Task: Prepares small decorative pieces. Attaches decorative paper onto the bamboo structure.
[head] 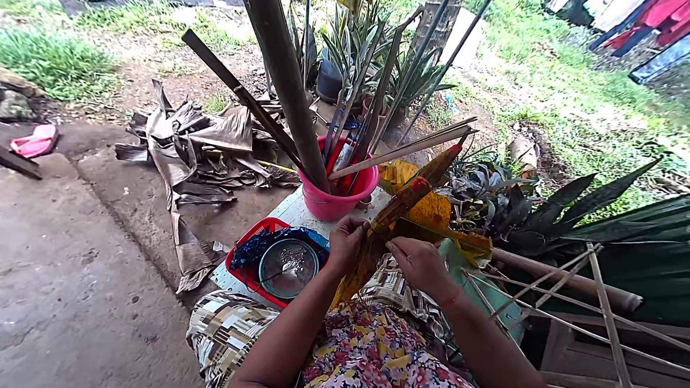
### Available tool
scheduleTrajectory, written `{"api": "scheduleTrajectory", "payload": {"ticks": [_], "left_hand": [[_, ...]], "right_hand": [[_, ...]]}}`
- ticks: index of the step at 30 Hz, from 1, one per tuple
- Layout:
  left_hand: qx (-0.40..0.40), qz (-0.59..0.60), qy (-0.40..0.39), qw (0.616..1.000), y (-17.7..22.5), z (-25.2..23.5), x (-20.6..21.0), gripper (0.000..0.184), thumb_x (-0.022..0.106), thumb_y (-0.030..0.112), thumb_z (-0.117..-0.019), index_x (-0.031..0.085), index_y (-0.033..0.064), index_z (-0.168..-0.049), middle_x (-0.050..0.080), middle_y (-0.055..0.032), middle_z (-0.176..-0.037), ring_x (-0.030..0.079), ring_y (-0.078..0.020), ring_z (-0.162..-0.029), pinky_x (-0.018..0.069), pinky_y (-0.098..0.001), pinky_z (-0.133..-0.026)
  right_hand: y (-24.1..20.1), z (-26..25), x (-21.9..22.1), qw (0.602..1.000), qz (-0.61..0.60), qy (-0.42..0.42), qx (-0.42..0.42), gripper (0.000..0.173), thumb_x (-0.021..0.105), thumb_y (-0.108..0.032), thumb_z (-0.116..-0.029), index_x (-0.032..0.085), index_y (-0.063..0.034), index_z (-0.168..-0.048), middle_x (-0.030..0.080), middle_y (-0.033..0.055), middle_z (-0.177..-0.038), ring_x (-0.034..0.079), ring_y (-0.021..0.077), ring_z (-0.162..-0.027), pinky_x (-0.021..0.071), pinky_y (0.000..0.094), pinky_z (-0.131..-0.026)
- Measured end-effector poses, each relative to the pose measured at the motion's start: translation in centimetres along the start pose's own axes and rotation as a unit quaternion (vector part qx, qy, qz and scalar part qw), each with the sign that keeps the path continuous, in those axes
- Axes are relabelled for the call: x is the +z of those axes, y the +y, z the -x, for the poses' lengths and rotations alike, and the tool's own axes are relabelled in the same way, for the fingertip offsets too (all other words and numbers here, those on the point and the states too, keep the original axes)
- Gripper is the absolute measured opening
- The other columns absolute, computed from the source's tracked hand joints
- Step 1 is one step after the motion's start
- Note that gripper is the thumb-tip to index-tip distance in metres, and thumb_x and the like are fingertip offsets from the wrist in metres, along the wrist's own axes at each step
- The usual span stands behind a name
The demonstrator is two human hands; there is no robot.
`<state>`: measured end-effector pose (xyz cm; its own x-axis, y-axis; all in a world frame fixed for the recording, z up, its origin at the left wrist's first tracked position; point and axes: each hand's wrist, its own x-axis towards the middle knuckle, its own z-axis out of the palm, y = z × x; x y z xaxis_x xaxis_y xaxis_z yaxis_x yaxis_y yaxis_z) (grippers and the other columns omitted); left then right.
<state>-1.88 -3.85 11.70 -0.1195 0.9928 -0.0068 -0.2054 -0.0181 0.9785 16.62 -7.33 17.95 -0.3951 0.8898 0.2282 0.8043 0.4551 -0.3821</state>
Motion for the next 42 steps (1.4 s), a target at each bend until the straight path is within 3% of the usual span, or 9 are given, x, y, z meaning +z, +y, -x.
{"api": "scheduleTrajectory", "payload": {"ticks": [3, 10, 19, 24, 29, 31, 33, 37, 42], "left_hand": [[0.000, -0.030, 0.008, 1.000, 0.2, -0.5, -0.2, 0.004, 0.070, 0.007, -0.0957, 0.069, 0.0026, -0.095, 0.070, -0.0036, -0.080, 0.063, -0.0094, -0.065, 0.0541, -0.0275, -0.064], [-0.079, -0.018, -0.021, 0.996, 0.3, -0.8, -0.2, 0.007, 0.073, 0.005, -0.0933, 0.070, -0.0012, -0.095, 0.072, -0.0076, -0.084, 0.067, -0.0129, -0.070, 0.0579, -0.0306, -0.070], [-0.286, 0.141, -0.038, 0.947, 0.7, 0.0, 0.8, 0.006, 0.062, 0.002, -0.0988, 0.059, -0.0025, -0.096, 0.068, -0.0103, -0.087, 0.067, -0.0164, -0.077, 0.0582, -0.0324, -0.074], [-0.287, 0.169, -0.027, 0.943, 0.0, 0.7, 1.5, 0.005, 0.061, 0.003, -0.0998, 0.061, -0.0023, -0.101, 0.068, -0.0100, -0.088, 0.067, -0.0163, -0.078, 0.0577, -0.0325, -0.075], [-0.179, 0.130, 0.010, 0.975, -1.7, 2.0, 2.2, 0.008, 0.071, 0.001, -0.0926, 0.070, -0.0055, -0.097, 0.072, -0.0120, -0.089, 0.069, -0.0162, -0.080, 0.0586, -0.0323, -0.077], [-0.118, 0.105, 0.031, 0.987, -2.1, 2.3, 2.4, 0.008, 0.073, 0.002, -0.0916, 0.073, -0.0047, -0.096, 0.073, -0.0103, -0.084, 0.070, -0.0139, -0.076, 0.0593, -0.0301, -0.074], [-0.058, 0.079, 0.045, 0.994, -2.3, 2.5, 2.6, 0.007, 0.072, 0.000, -0.0914, 0.074, -0.0042, -0.096, 0.074, -0.0089, -0.085, 0.071, -0.0115, -0.077, 0.0599, -0.0281, -0.076], [0.092, 0.003, 0.055, 0.994, -3.7, 2.7, 2.9, 0.008, 0.073, 0.001, -0.0899, 0.076, -0.0021, -0.096, 0.074, -0.0106, -0.098, 0.072, -0.0123, -0.093, 0.0606, -0.0268, -0.085], [0.159, 0.012, 0.094, 0.983, -3.8, 3.2, 3.4, 0.009, 0.071, -0.006, -0.0843, 0.072, -0.0069, -0.093, 0.074, -0.0108, -0.094, 0.073, -0.0078, -0.084, 0.0630, -0.0246, -0.077]], "right_hand": [[2.2, 0.1, 1.2, 0.969, -0.204, -0.064, 0.122, 0.033, 0.049, -0.025, -0.1078, 0.075, -0.0066, -0.100, 0.069, 0.0010, -0.085, 0.060, 0.0044, -0.077, 0.0491, 0.0255, -0.074], [6.2, -1.1, 8.1, 0.709, -0.605, -0.137, 0.335, 0.027, 0.047, -0.020, -0.1093, 0.067, -0.0036, -0.104, 0.051, -0.0059, -0.063, 0.045, 0.0030, -0.050, 0.0436, 0.0189, -0.051], [5.8, -5.9, 11.7, 0.675, -0.677, -0.133, 0.261, 0.022, 0.044, -0.006, -0.1069, 0.062, 0.0012, -0.117, 0.069, 0.0075, -0.096, 0.067, 0.0138, -0.088, 0.0567, 0.0328, -0.085], [5.7, -7.4, 12.5, 0.656, -0.682, -0.205, 0.249, 0.025, 0.041, -0.015, -0.1091, 0.061, -0.0041, -0.119, 0.068, 0.0016, -0.085, 0.066, 0.0074, -0.075, 0.0575, 0.0256, -0.073], [4.9, -5.7, 10.9, 0.834, -0.439, -0.244, 0.228, 0.028, 0.056, -0.005, -0.0990, 0.062, 0.0025, -0.125, 0.067, 0.0082, -0.107, 0.063, 0.0074, -0.096, 0.0517, 0.0249, -0.090], [6.1, -4.9, 8.4, 0.908, -0.159, -0.347, 0.172, 0.033, 0.065, -0.018, -0.0977, 0.066, 0.0038, -0.122, 0.068, 0.0190, -0.120, 0.064, 0.0253, -0.113, 0.0482, 0.0456, -0.103], [6.2, -3.9, 4.1, 0.893, -0.053, -0.394, 0.210, 0.036, 0.065, -0.034, -0.1002, 0.074, -0.0010, -0.111, 0.071, 0.0196, -0.112, 0.067, 0.0340, -0.106, 0.0487, 0.0584, -0.098], [0.6, -2.5, -3.5, 0.960, -0.124, -0.187, 0.171, 0.031, 0.056, -0.033, -0.1056, 0.074, -0.0098, -0.098, 0.069, -0.0007, -0.078, 0.061, 0.0067, -0.063, 0.0529, 0.0280, -0.063], [-5.4, -6.2, -0.7, 0.980, 0.023, -0.171, 0.096, 0.038, 0.054, -0.025, -0.1052, 0.066, -0.0037, -0.134, 0.070, 0.0178, -0.111, 0.069, 0.0335, -0.097, 0.0546, 0.0543, -0.088]]}}
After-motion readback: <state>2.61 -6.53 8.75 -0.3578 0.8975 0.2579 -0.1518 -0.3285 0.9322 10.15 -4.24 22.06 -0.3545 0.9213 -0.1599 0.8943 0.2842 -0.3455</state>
